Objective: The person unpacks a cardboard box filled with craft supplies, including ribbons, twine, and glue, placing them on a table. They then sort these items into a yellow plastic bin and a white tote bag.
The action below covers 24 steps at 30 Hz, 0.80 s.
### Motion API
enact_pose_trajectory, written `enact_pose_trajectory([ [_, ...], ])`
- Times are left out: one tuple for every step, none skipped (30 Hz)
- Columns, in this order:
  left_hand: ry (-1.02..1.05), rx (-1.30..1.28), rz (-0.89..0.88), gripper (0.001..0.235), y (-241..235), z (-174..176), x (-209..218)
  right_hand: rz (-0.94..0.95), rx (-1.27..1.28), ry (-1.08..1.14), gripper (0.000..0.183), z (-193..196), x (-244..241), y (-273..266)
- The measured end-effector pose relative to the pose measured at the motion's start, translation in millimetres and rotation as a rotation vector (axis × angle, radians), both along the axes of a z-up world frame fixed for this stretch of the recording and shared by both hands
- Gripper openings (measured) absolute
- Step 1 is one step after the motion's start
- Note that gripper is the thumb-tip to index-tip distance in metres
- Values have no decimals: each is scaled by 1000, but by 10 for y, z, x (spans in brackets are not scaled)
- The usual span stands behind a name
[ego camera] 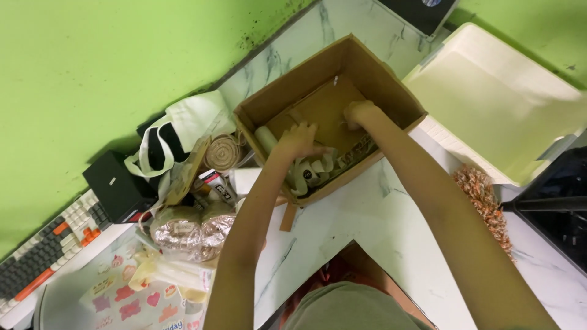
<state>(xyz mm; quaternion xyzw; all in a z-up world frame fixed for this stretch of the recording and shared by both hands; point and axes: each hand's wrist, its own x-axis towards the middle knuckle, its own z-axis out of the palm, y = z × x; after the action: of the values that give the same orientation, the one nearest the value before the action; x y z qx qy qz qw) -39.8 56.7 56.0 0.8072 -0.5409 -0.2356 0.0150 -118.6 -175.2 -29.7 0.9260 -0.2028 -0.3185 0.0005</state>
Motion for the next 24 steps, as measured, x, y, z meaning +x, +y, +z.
enact_pose_trajectory([
  [1,3,-6,93,10,-15,-13,-6,3,1,47,-6,-49,-57],
  [60,67,-46,102,22,-33,-25,16,-56,37,50,-15,-96,-112],
  [120,134,-86,111,57,-60,-45,39,-112,73,53,-41,-151,-143],
  [122,142,-90,111,65,-72,-110,34,-105,76,53,-235,-162,-246],
  [146,203,-115,115,66,-80,-171,-140,128,380,61,-419,-169,-358],
  [170,265,-139,120,73,-86,-231,-311,367,680,70,-602,-177,-463],
  [172,266,-144,120,59,-220,-233,-315,369,682,70,-643,-199,-472],
  [117,198,-173,117,51,-354,-238,-299,381,682,71,-683,-223,-475],
  [62,128,-199,115,40,-487,-248,-280,389,684,72,-715,-245,-485],
  [66,126,-201,115,10,-565,-266,-283,387,687,72,-734,-274,-478],
  [93,112,-196,101,1,-640,-269,-248,401,687,74,-756,-271,-451],
  [119,97,-192,88,-5,-713,-271,-214,414,687,75,-775,-269,-423],
  [118,95,-190,88,16,-552,-290,-212,412,686,75,-777,-257,-395],
  [144,150,-214,91,37,-391,-312,-179,424,682,77,-778,-246,-367],
  [173,206,-240,94,59,-236,-347,-147,438,679,79,-789,-257,-336],
  [174,206,-240,94,41,-362,-317,-147,438,680,79,-541,-301,-206],
  [199,175,-250,91,29,-480,-264,-37,382,665,83,-289,-314,-72],
  [224,144,-260,89,16,-597,-209,73,325,649,88,-37,-329,61],
  [223,146,-258,89,33,-554,-219,75,325,648,88,85,-350,131],
  [242,148,-261,91,46,-512,-228,60,344,634,90,207,-372,199],
  [259,151,-266,93,58,-468,-235,44,362,619,91,330,-393,265],
  [258,153,-265,93,69,-435,-220,46,363,617,91,411,-391,286],
  [311,156,-255,93,73,-412,-233,7,429,599,90,487,-425,303],
  [365,159,-246,95,74,-389,-248,-32,495,581,90,562,-460,317],
])
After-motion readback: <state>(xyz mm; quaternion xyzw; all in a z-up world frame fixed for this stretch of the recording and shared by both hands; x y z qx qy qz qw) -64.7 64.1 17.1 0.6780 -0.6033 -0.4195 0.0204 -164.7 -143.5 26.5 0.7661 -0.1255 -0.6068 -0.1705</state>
